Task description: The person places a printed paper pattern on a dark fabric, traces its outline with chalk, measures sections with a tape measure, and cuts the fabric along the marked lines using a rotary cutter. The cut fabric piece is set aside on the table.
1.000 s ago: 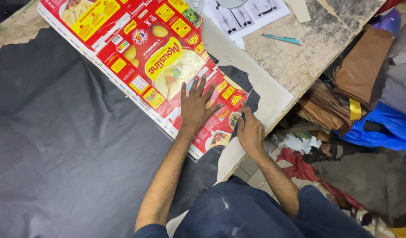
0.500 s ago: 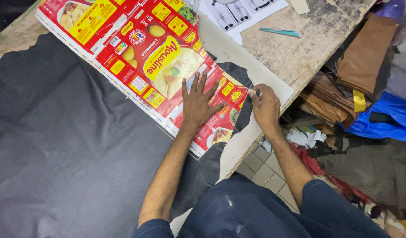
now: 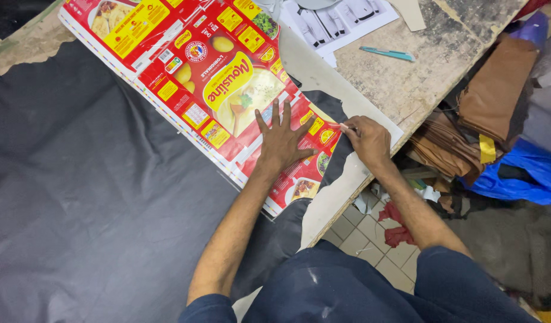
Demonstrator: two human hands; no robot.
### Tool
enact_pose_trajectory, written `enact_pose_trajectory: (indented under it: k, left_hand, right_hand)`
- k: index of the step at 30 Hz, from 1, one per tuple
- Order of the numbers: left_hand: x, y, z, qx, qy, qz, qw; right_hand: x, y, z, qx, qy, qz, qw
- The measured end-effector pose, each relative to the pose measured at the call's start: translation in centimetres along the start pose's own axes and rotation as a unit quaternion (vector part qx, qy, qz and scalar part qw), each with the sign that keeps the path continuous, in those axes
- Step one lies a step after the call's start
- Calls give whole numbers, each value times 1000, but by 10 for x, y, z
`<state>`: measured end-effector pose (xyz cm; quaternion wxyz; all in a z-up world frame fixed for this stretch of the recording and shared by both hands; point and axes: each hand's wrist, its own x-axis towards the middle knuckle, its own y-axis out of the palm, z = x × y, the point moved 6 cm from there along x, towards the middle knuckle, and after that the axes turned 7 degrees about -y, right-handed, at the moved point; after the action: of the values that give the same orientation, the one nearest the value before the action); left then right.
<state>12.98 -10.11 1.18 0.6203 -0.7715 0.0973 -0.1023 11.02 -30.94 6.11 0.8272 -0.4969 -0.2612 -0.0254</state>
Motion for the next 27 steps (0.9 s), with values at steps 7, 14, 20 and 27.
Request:
enact_pose_trajectory:
  k: [7,14,20,27]
  left_hand:
    - [5,2,-3,8,-9,29,1000]
    - [5,1,-4,-6,-17,37,999]
    - [6,0,-3,6,-19,28,999]
    - [4,-2,-4,0,-33,19,999]
  right_hand:
    - [40,29,7,13,-52,6,999]
    - [97,70,33,34,-67,22,997]
    - [114,73,35,2,-110,66,992]
    - [74,56,15,-117,-192,144,964]
